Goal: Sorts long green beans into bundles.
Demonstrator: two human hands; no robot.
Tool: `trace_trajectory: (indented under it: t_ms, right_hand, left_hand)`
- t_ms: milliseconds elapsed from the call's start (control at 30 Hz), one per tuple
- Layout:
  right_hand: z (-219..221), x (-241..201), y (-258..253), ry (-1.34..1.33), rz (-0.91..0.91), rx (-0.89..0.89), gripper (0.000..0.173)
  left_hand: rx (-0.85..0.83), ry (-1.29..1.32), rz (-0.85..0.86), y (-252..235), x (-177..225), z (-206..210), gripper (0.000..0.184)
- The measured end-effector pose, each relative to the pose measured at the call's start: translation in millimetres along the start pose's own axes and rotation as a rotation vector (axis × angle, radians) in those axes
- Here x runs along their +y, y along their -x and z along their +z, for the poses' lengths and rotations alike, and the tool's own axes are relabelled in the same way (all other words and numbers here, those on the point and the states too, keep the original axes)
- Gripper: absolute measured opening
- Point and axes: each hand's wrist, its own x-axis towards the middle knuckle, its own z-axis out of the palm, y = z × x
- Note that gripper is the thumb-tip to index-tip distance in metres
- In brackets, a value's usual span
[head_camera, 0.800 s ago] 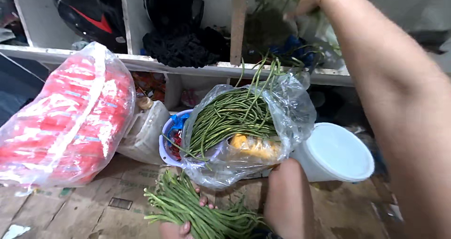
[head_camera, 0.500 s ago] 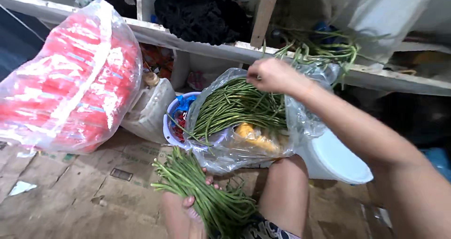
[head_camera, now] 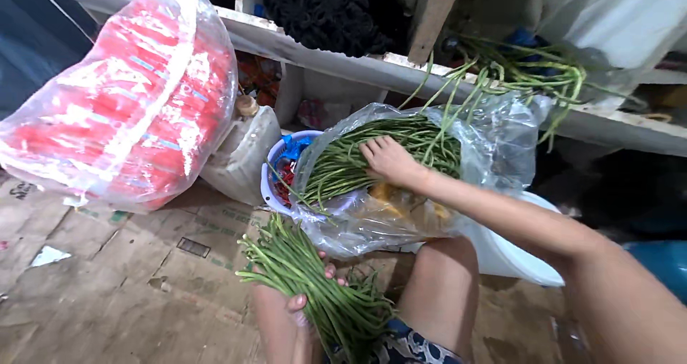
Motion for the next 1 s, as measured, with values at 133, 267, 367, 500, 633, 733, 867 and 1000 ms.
trace_trajectory:
  t_ms: [133, 267, 367, 500, 633, 733, 867, 1000]
  right_hand:
    - [39.9, -36.3, 58.7, 0.074, -0.063, 0.122, 0.06]
    - [65.7, -49.6, 87.6, 0.081, -0.093, 0.023, 0.05]
    - [66.5, -49.9, 87.8, 0.053, -0.066, 0.084, 0.051]
    - [20.8, -63.1, 86.9, -0.085, 0.051, -0.075, 0.062]
    - [-49.3, -74.9, 79.8, -0.13, 0.106, -0.477, 0.05]
    - [-89.8, -63.7, 54.5, -0.204, 0.146, -0.341, 0.019]
    - [-67.0, -39.8, -11.5, -0.297, 0.243, -0.036, 0.033]
    - [-19.8, -30.3, -66.2, -0.337, 0.366, -0.352, 0.086]
  left_hand:
    - [-0.011, 0.054, -0.048, -5.2, 5.5, 1.1, 0.072]
    - [-0.021, 0.052, -0.032, -5.3, 4.2, 5.7, 0.071]
    - [-0.02, 0.036, -0.017, -2.5, 5.1, 6.5, 0.072]
    - [-0.081, 0.041, -0.033, -2.2, 10.0, -4.0, 0.074]
    - [-0.063, 0.083, -0.036, 1.4, 8.9, 1.0, 0.072]
    - [-0.054, 0.082, -0.002, 3.7, 4.9, 6.0, 0.069]
    - [-0.102, 0.078, -0.032, 3.8, 6.5, 2.4, 0.072]
    - [-0.149, 0.107, -0.072, 3.9, 0.6, -3.1, 0.071]
